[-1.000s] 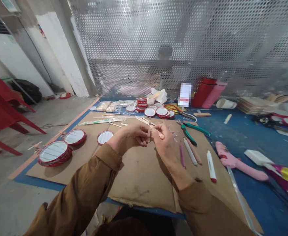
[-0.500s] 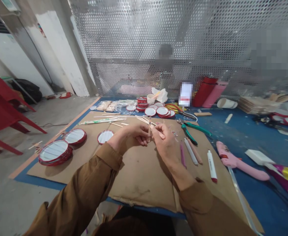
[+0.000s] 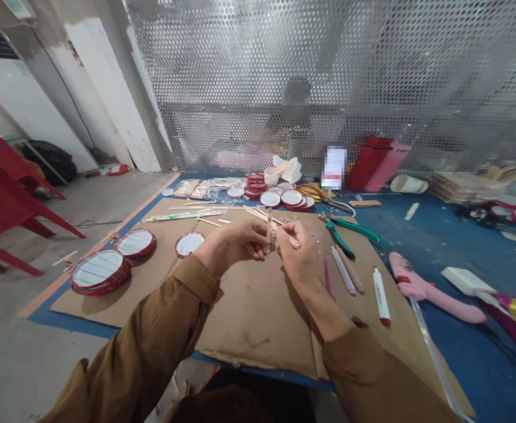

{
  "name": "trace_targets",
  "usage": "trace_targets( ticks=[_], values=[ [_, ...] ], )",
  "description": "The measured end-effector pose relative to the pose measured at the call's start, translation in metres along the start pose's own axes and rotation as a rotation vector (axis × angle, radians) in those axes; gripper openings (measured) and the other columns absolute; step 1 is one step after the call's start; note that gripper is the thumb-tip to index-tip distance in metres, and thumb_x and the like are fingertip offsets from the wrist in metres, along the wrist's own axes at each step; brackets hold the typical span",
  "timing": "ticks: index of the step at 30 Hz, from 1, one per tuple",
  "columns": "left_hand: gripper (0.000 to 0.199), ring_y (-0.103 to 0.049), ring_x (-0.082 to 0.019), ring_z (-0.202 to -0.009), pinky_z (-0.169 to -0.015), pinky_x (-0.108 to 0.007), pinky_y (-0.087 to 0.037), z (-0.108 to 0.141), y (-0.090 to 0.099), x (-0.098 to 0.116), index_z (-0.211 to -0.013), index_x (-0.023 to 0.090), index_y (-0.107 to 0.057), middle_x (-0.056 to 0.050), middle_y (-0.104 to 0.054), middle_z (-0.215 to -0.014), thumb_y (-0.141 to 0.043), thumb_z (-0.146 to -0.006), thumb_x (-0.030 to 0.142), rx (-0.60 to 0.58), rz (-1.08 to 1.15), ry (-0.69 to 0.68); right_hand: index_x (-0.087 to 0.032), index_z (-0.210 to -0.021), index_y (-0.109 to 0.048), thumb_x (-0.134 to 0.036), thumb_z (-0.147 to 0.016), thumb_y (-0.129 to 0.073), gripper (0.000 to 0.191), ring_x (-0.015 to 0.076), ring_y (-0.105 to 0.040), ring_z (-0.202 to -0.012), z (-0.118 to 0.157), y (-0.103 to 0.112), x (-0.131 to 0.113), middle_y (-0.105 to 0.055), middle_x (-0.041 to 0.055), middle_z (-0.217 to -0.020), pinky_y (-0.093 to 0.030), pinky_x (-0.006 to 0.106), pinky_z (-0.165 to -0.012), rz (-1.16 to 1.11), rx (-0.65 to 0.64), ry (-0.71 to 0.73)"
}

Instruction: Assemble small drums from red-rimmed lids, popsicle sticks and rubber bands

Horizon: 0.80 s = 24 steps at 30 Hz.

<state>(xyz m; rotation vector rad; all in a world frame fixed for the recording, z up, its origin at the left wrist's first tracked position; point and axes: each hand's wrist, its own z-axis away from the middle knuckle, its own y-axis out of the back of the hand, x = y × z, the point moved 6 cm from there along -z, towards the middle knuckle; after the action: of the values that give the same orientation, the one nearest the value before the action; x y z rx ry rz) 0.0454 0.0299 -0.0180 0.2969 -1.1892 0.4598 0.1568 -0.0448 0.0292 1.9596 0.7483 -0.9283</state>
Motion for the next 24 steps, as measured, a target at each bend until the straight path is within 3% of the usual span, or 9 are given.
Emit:
trace_targets(
  ticks=[6, 17, 24],
  values=[
    [0.009, -0.067, -0.014, -0.057, -0.058, -0.025, -0.055, -0.0054, 0.0044, -0.0059, -0.079, 0.011, -0.056, -0.003, -0.067, -0.063, -0.063, -0.078, 0.016, 0.027, -0.027, 0.002, -0.024, -0.08, -0.06, -0.047, -0.081, -0.051, 0.025, 0.018, -0.056, -0.056, 0.0006, -0.0057, -0.0006, -0.065, 0.0004, -0.062, -0.043, 0.029, -0.055, 0.021, -0.054, 0.035],
    [0.008, -0.068, -0.015, -0.057, -0.056, -0.025, -0.056, -0.0024, 0.0035, -0.0024, -0.077, 0.011, -0.055, -0.004, -0.067, -0.061, -0.062, -0.076, 0.012, 0.025, -0.002, -0.005, -0.022, -0.082, -0.059, -0.052, -0.08, -0.053, 0.031, 0.0173, -0.058, -0.06, -0.0004, -0.0034, -0.0013, -0.066, 0.0011, -0.067, -0.044, 0.029, -0.059, 0.012, -0.022, 0.042],
    [0.012, -0.068, -0.015, -0.058, -0.055, -0.023, -0.055, -0.0052, 0.004, -0.0035, -0.077, 0.01, -0.055, -0.004, -0.067, -0.064, -0.067, -0.075, 0.014, 0.014, 0.017, -0.013, -0.021, -0.083, -0.059, -0.048, -0.081, -0.053, 0.027, 0.0157, -0.056, -0.056, -0.0007, -0.0049, -0.0027, -0.062, -0.0013, -0.061, -0.043, 0.027, -0.057, -0.034, -0.036, 0.025]
  ],
)
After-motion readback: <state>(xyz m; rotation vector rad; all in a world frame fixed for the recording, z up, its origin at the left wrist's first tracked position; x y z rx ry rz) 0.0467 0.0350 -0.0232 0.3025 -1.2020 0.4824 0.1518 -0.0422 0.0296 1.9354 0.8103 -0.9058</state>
